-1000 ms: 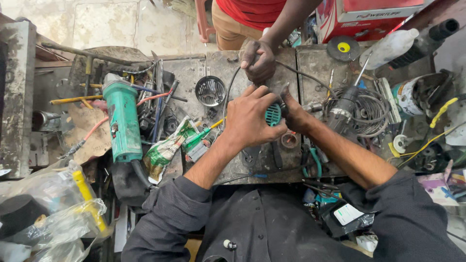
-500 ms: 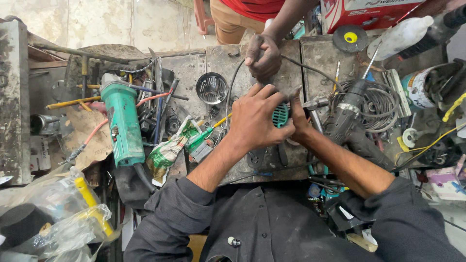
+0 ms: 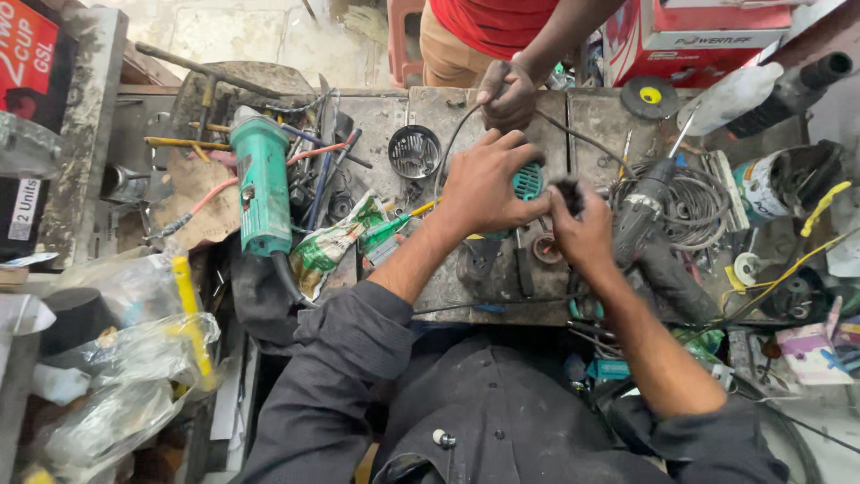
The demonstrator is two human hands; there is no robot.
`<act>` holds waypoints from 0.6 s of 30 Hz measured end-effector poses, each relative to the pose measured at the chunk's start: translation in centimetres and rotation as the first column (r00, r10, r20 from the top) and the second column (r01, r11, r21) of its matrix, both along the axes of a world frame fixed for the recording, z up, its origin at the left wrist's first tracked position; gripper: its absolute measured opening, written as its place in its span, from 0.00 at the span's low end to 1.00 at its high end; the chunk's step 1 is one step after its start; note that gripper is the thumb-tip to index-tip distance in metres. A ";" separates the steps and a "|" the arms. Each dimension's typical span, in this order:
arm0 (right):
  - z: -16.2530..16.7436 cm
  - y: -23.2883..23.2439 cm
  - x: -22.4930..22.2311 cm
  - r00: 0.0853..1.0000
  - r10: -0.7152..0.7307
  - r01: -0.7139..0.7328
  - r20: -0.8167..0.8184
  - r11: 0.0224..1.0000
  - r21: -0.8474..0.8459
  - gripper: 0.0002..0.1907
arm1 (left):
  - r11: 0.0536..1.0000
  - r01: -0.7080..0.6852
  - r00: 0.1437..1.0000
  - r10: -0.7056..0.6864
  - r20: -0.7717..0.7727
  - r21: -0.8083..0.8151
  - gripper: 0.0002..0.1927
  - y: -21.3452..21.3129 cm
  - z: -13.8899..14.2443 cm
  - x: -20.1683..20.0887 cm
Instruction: The person works on a green electric angle grinder at a cluttered workbench, holding the tool body and turning, fitting and tightening its components by hand while a second person across the table assists with parts. The person continues manipulating the tool's housing and attachments throughout the episode.
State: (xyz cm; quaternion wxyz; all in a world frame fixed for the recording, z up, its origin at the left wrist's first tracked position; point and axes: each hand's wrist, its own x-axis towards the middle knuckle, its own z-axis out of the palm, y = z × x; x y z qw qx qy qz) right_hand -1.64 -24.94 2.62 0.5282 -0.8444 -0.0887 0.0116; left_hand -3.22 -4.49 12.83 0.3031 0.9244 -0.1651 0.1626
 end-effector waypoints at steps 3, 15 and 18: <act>-0.1 -0.8 -0.8 0.950 0.181 -0.197 -0.255 0.980 -0.040 0.15 | 1.000 0.005 1.000 -0.005 0.004 0.003 0.27 0.1 -0.6 0.0; 3.8 -2.8 -2.7 0.972 0.233 -0.233 -0.041 0.908 -0.347 0.10 | 1.000 -0.021 1.000 0.022 -0.023 0.014 0.27 -0.1 -0.5 -0.1; 4.0 -3.4 -3.1 0.942 0.334 -0.273 0.026 0.811 -0.517 0.09 | 0.999 -0.032 0.999 0.033 -0.038 0.031 0.26 -0.1 -0.5 0.0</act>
